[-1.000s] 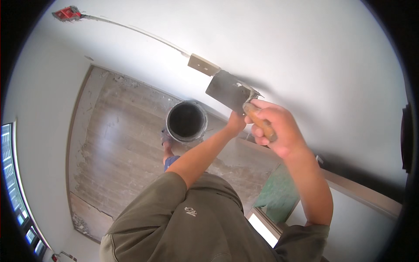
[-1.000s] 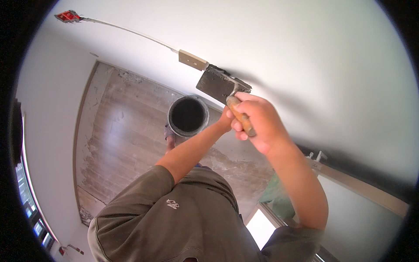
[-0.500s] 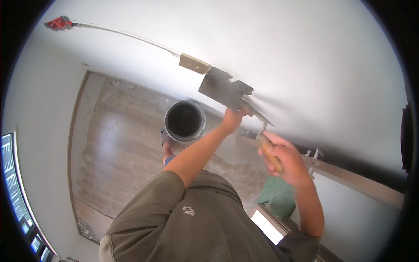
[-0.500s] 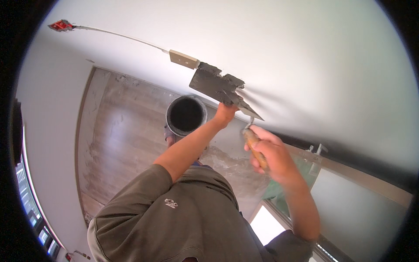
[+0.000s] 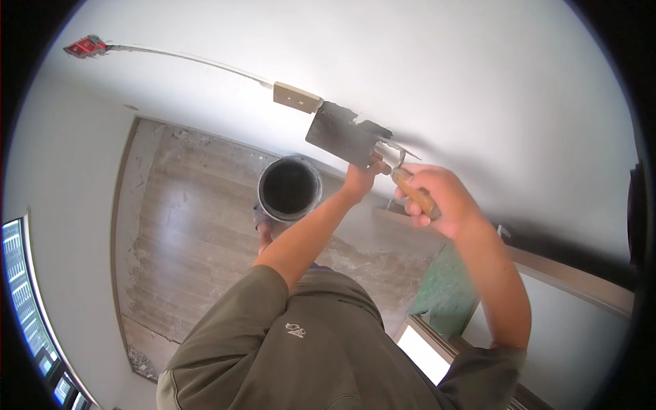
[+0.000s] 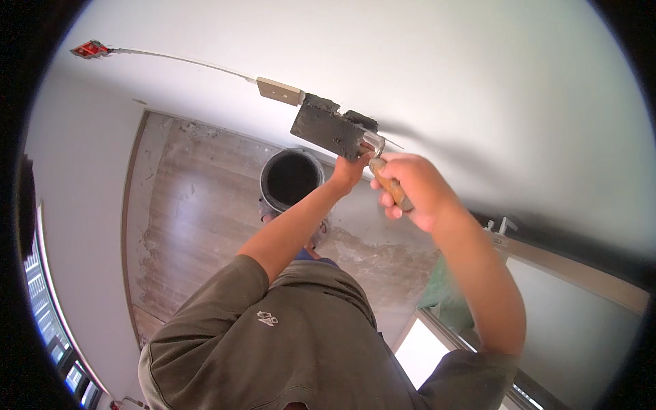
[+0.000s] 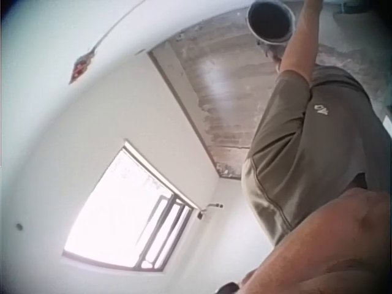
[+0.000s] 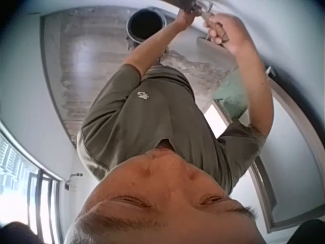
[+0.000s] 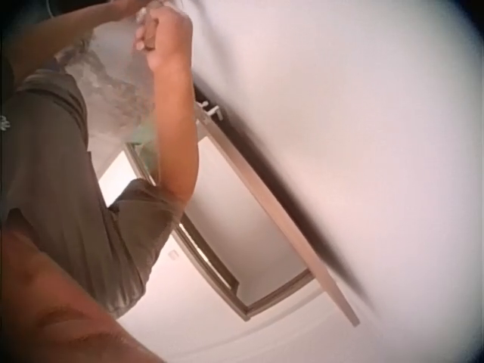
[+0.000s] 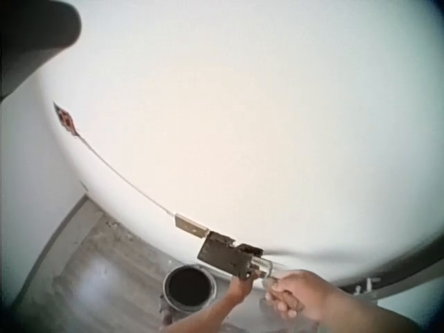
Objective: Applying plaster or wall filler to a wall using a trowel and putty knife to smooth the surface.
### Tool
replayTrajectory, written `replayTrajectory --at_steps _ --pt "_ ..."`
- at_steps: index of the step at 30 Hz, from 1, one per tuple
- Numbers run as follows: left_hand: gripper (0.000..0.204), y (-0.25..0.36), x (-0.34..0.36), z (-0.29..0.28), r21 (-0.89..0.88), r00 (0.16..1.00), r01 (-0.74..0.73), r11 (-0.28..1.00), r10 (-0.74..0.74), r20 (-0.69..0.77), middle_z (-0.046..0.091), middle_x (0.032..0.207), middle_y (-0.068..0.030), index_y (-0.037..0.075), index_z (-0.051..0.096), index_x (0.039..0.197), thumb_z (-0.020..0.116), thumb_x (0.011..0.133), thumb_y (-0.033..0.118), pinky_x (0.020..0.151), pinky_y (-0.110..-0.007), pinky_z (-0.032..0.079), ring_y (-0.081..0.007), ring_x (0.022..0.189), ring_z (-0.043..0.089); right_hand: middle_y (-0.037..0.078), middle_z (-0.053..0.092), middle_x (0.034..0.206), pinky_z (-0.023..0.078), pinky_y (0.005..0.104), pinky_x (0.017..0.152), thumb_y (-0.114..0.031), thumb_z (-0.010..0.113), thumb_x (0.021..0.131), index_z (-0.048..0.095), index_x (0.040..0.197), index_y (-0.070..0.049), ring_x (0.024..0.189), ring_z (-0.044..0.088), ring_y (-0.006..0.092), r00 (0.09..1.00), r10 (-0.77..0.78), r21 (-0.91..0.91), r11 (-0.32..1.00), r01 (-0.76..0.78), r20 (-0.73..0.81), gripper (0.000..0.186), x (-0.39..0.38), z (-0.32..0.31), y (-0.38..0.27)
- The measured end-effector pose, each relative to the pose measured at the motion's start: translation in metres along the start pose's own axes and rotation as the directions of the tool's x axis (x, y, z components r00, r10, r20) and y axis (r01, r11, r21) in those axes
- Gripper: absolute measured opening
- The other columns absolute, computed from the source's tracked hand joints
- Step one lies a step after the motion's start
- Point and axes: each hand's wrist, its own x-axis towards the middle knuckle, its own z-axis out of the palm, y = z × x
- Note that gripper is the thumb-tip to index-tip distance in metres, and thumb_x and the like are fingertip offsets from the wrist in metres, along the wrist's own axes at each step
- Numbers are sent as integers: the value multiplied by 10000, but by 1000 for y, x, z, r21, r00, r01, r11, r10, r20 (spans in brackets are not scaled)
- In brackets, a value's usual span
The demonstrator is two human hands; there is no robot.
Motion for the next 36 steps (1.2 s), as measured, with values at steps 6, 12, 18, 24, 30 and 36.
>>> replayTrajectory --at_steps 6,12,18,24,30,36 --pt "56 -12 4 -5 -68 1000 17 998 -15 21 602 948 -65 24 681 878 655 828 30 772 -331 470 -182 876 577 100 533 869 333 230 424 -115 501 810 554 1072 67 573 454 83 999 -30 -43 999 29 -32 325 -10 12 -28" --pt "151 -11 3 -2 -23 999 -37 999 38 13 608 915 -56 33 575 974 657 849 16 779 -316 540 -163 849 617 109 542 883 330 239 428 -127 507 810 544 1151 85 568 449 88 993 -71 -17 997 70 -91 403 -33 19 -27" --pt "166 -12 2 -2 -91 999 40 995 -38 22 609 928 -55 46 578 979 674 844 34 788 -322 543 -163 860 619 124 529 882 354 255 440 -120 470 836 532 1154 109 584 480 113 990 -126 7 992 127 -62 397 -59 16 -28" --pt "192 -7 1 -9 -100 996 86 991 -85 17 606 981 -64 42 560 1005 672 849 34 810 -335 551 -181 896 624 113 549 935 367 249 449 -162 467 844 432 1367 88 572 480 103 992 -125 -56 990 126 18 581 -87 -6 -12" --pt "198 -12 2 -6 -76 998 43 996 -40 50 600 1015 -75 38 548 1020 658 857 13 843 -359 561 -196 943 632 87 534 939 372 266 448 -170 466 847 451 1339 42 562 481 115 995 -96 -56 994 97 17 536 -64 -2 22" --pt "174 0 -1 -7 -75 998 49 996 -47 31 611 937 -67 34 566 985 666 843 20 816 -340 546 -174 908 616 66 530 928 350 257 456 -202 472 852 443 1360 37 567 457 102 996 -87 -58 994 89 35 562 -30 14 20"
